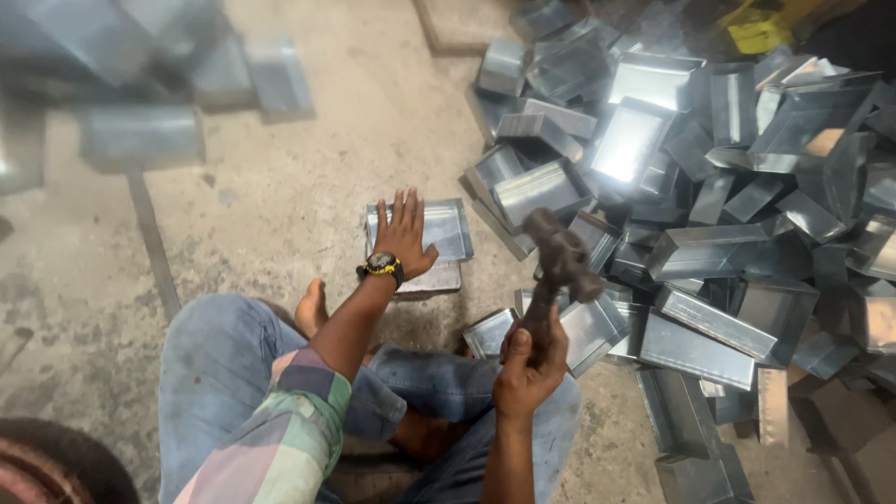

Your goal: The person sits on the floor and uses a hammer to flatten or shape the edges of small metal boxes, handling them one at a time from a large pile.

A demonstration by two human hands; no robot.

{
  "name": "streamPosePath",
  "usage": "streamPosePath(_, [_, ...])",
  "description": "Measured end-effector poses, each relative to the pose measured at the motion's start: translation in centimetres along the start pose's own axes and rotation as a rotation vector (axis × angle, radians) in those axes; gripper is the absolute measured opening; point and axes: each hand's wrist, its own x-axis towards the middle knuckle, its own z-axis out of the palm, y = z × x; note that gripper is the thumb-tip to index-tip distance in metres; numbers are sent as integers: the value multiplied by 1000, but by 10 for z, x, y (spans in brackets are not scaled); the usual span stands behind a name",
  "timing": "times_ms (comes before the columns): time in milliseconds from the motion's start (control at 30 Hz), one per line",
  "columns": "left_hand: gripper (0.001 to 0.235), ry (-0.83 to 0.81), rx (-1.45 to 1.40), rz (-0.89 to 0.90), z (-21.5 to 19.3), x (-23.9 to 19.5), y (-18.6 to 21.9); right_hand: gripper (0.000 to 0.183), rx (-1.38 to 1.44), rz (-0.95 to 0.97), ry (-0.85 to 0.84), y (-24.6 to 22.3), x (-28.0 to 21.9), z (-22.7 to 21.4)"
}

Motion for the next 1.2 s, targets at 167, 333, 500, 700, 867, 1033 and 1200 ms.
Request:
streamPosePath(167, [102, 11, 26, 22, 4, 1, -1, 47, -202, 42, -77, 52, 12, 18])
streamPosePath(333, [105, -48, -10, -8, -3, 3, 2, 45, -592, 204, -161, 81, 14, 19])
streamPosePath(500, [104, -35, 34, 16, 4, -3, 1, 49, -461, 348, -48, 66, 3, -2])
streamPosePath(700, [106, -149, 49, 6, -11, -12, 7, 45, -593, 350, -158, 71, 3, 20])
streamPosePath(867, [106, -160, 37, 45, -18, -45, 13, 47, -360, 285, -124, 47, -4, 21])
streamPosePath(1033, [105, -104, -17, 77, -11, -84, 15, 49, 2, 134, -50, 6, -3, 21])
streamPosePath(1200, [105, -82, -32, 88, -14, -84, 22, 48, -370, 138, -157, 22, 4, 36])
